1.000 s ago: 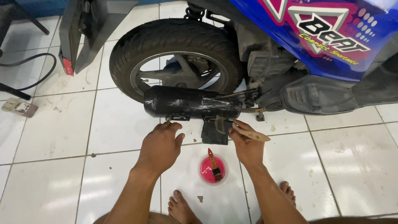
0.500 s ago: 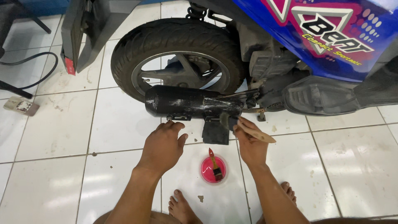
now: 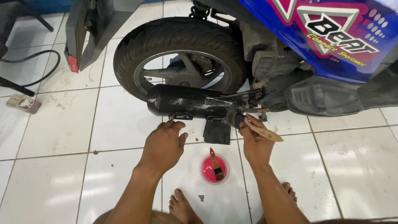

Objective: The person sits on the floor and uses a paintbrush to apply black paint to the exhaust pipe of a blue motorcycle. The person repeatedly dips the brush into a small pink container to reload the paint and carefully coats the exhaust surface.

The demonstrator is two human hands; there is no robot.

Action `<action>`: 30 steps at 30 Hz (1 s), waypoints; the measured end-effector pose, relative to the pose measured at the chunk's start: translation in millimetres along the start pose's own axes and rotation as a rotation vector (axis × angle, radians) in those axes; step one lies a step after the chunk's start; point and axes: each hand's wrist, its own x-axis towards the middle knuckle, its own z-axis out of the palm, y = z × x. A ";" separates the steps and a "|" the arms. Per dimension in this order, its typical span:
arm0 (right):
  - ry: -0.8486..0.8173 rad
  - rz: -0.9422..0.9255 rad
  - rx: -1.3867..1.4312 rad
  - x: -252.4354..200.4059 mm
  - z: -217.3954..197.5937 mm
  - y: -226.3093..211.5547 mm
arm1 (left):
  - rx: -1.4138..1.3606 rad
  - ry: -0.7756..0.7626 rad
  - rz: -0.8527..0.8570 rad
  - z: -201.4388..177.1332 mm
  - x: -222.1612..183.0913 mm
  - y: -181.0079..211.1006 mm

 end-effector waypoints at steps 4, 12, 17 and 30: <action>-0.141 0.034 -0.045 -8.0 18.3 0.9 | 0.014 0.001 0.002 -0.1 0.5 1.6; -0.160 0.012 -0.048 -15.3 23.5 -6.9 | 0.004 -0.020 0.006 -0.9 -2.6 -1.7; -0.128 -0.006 0.051 -2.5 26.2 2.0 | -0.017 -0.041 0.003 5.7 -1.3 -4.9; -0.112 -0.075 0.103 -4.7 25.0 9.3 | 0.032 -0.031 -0.036 2.0 -6.2 -10.5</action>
